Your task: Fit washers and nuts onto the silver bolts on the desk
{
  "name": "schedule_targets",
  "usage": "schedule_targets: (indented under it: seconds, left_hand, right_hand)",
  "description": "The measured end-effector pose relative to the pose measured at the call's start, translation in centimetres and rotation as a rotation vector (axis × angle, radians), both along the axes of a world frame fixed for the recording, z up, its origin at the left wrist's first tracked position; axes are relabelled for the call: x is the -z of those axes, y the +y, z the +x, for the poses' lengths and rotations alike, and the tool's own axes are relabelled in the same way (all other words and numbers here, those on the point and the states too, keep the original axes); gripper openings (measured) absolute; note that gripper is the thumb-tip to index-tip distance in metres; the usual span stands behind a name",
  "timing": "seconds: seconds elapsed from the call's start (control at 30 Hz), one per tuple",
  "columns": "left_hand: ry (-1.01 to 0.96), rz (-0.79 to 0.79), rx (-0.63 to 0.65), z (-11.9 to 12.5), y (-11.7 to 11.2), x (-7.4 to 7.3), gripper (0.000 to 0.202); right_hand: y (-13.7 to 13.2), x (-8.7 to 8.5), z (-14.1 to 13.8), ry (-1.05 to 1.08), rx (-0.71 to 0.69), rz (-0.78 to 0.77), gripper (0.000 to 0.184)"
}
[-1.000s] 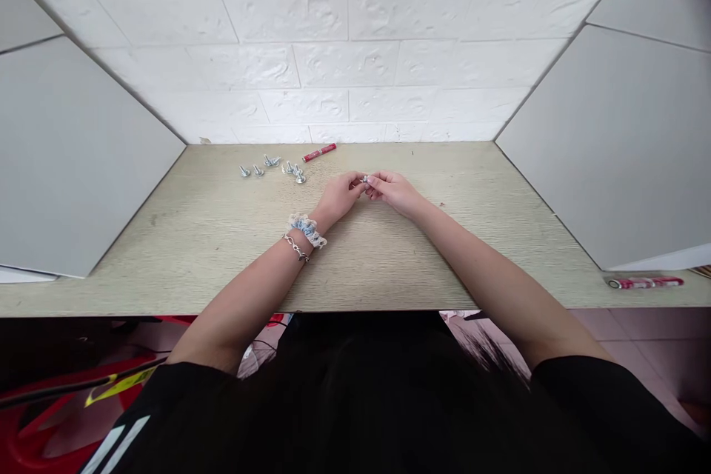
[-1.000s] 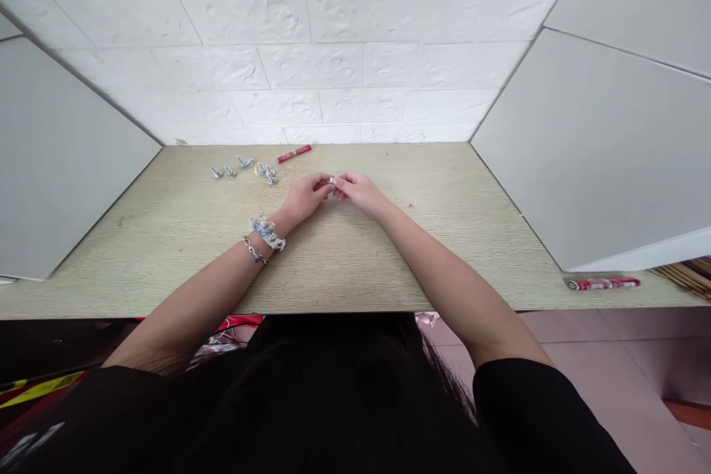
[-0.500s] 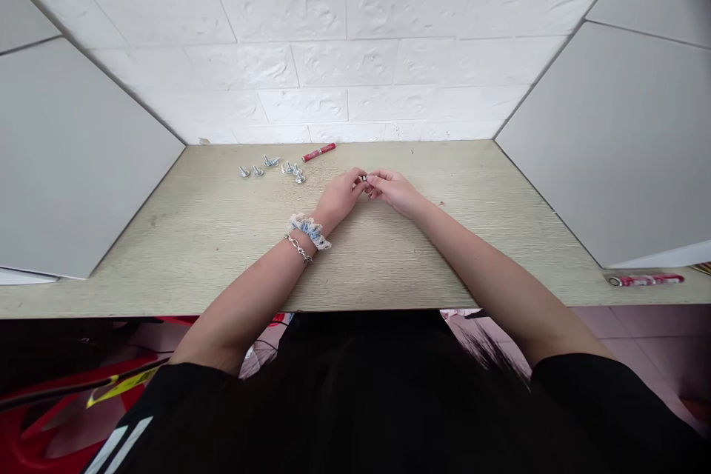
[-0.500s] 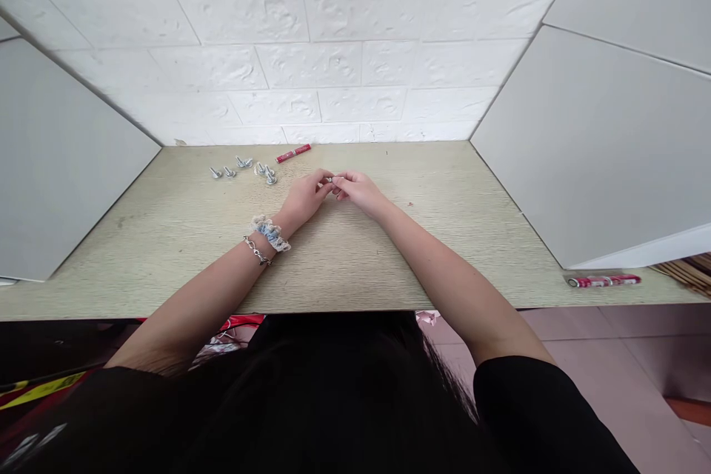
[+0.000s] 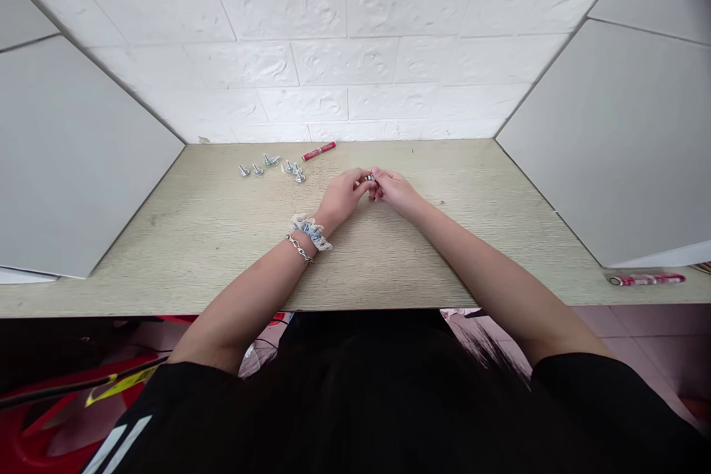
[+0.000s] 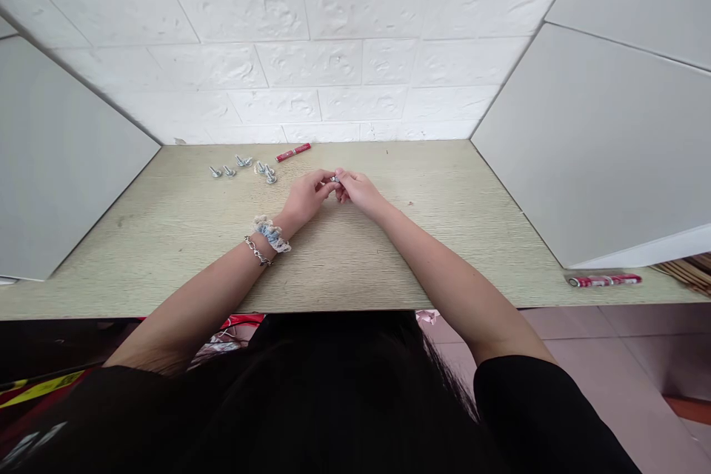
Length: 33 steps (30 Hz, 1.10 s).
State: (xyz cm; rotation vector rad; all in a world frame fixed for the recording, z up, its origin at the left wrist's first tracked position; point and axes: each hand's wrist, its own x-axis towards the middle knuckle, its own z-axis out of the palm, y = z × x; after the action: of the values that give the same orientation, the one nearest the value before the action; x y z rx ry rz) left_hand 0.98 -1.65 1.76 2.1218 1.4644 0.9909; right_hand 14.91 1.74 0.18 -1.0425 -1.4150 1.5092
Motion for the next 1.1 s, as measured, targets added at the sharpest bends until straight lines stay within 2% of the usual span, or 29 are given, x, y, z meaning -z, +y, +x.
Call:
schedule_targets:
  seconds: [0.23, 0.47, 0.57, 0.73, 0.83, 1.1]
  left_hand:
    - [0.001, -0.025, -0.02, -0.1, 0.2, 0.2, 0.02]
    - [0.003, -0.011, -0.015, -0.1, 0.2, 0.3, 0.02]
    - [-0.01, -0.002, -0.017, -0.1, 0.2, 0.4, 0.02]
    - [-0.026, 0.037, -0.041, -0.1, 0.6, 0.7, 0.021]
    - [-0.027, 0.035, -0.049, -0.2, 0.7, 0.7, 0.022]
    - [-0.053, 0.016, -0.07, 0.1, 0.4, 0.4, 0.021]
  right_hand:
    - [-0.3, -0.4, 0.1, 0.109, -0.018, -0.08, 0.025]
    - [-0.7, -1.1, 0.1, 0.125, -0.004, -0.126, 0.019]
    - [-0.7, -1.1, 0.0, 0.12, 0.017, -0.116, 0.024]
    - [-0.1, -0.3, -0.2, 0.084, 0.058, -0.098, 0.046]
    - [0.1, 0.0, -0.2, 0.087, 0.069, -0.087, 0.05]
    - [-0.7, -0.9, 0.1, 0.162, 0.047, -0.12, 0.015]
